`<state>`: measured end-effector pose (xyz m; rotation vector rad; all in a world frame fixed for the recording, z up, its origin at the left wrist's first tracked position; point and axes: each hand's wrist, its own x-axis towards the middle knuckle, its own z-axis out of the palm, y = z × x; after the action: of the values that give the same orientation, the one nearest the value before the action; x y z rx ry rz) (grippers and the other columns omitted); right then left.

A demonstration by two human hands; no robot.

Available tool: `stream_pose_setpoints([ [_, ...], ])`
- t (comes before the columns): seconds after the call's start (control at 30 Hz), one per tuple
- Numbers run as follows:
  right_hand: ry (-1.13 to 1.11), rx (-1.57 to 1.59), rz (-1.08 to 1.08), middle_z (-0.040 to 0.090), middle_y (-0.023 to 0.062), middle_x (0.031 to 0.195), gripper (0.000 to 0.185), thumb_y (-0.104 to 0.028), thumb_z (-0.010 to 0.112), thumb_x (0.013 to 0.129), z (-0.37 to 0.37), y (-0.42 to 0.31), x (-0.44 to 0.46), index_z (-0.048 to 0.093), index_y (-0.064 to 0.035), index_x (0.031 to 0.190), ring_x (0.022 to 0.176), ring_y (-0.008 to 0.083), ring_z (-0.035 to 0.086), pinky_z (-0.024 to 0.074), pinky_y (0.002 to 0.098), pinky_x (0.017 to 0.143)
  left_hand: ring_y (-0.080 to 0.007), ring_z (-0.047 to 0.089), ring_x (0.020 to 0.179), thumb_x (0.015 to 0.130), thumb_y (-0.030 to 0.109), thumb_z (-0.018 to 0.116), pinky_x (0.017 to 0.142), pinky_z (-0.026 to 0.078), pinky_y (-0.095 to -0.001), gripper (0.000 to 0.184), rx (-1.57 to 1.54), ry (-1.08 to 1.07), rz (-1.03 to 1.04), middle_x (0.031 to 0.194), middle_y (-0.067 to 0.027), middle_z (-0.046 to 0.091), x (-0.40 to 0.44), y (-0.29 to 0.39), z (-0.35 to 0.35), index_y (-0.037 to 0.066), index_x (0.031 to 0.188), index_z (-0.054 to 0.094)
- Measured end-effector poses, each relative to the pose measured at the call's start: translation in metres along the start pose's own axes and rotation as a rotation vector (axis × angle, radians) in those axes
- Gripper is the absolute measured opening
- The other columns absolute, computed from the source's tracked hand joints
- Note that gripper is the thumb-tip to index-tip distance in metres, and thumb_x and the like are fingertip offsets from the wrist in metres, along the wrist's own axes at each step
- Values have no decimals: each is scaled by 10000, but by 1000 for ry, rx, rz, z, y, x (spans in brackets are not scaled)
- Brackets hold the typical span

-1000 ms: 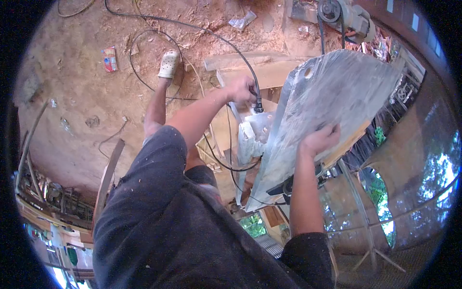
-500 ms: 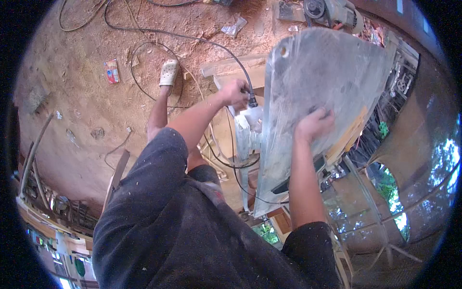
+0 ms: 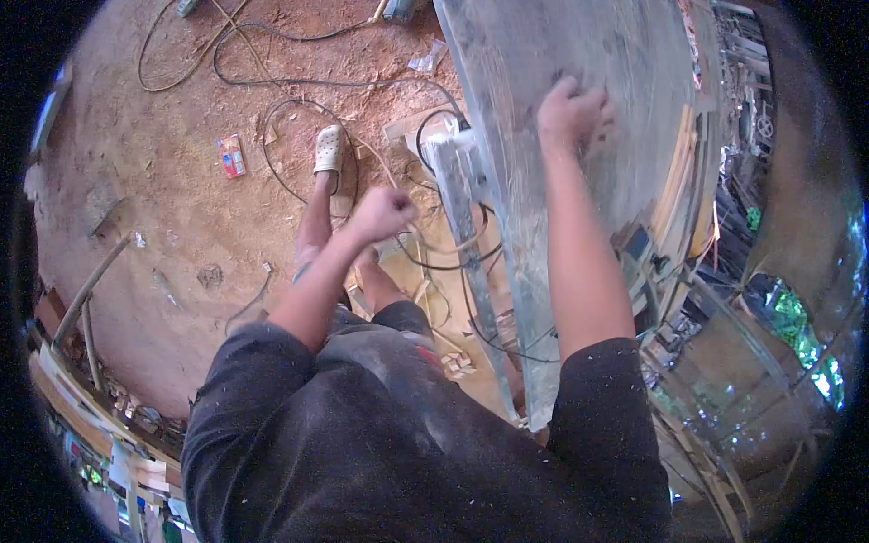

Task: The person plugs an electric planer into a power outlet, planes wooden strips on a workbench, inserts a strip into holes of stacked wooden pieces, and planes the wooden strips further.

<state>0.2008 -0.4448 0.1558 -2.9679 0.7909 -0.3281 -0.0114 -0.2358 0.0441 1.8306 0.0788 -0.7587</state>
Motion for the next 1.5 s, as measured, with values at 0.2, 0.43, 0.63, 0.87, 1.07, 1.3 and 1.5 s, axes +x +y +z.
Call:
stream_pose_setpoints([
  [0.2,123,306,-524,502,220,1341,481,-317,520,892,1,58,-41,558,-22,1270,1265,386,441,322,498,1069,-400,667,751,830,335,608,716,537,-477,382,254,-254,46,803,-254,664,-90,80,76,-41,838,677],
  [0.43,53,378,-543,550,228,1292,410,-241,548,891,-8,58,-45,597,8,1213,1208,383,510,392,446,1036,-396,630,873,834,262,650,770,518,-459,307,114,159,93,935,-258,624,-106,70,128,-42,800,630],
  [0.63,53,340,-502,547,227,1297,401,-195,561,886,-10,55,-50,586,25,1220,1218,380,504,383,449,1045,-393,604,855,844,270,657,723,491,-478,335,85,513,206,900,-244,599,-92,55,127,-41,729,607],
  [0.87,-19,300,-481,516,233,1320,410,-154,542,898,-15,57,-49,537,50,1253,1249,377,468,351,445,1070,-380,648,689,954,481,488,665,523,-486,550,26,-140,35,704,-191,645,-132,-17,90,17,698,636],
  [1.07,-35,255,-456,501,237,1329,406,-148,538,896,-18,54,-50,531,53,1249,1261,383,451,340,463,1073,-380,664,740,955,488,467,685,537,-488,525,171,-507,77,785,-197,673,-117,-65,35,52,741,665],
  [1.3,-30,280,-496,485,250,1318,417,-154,545,878,-14,57,-46,528,36,1249,1250,399,444,326,487,1071,-354,682,861,973,509,390,777,537,-472,521,191,-889,109,952,-175,702,-165,-70,30,103,962,715],
  [1.5,-36,261,-468,495,237,1313,424,-163,562,862,-20,50,-48,537,7,1251,1240,392,446,315,482,1071,-335,693,820,919,442,510,715,541,-500,373,572,-644,-25,905,-146,707,-54,-148,10,128,984,700],
])
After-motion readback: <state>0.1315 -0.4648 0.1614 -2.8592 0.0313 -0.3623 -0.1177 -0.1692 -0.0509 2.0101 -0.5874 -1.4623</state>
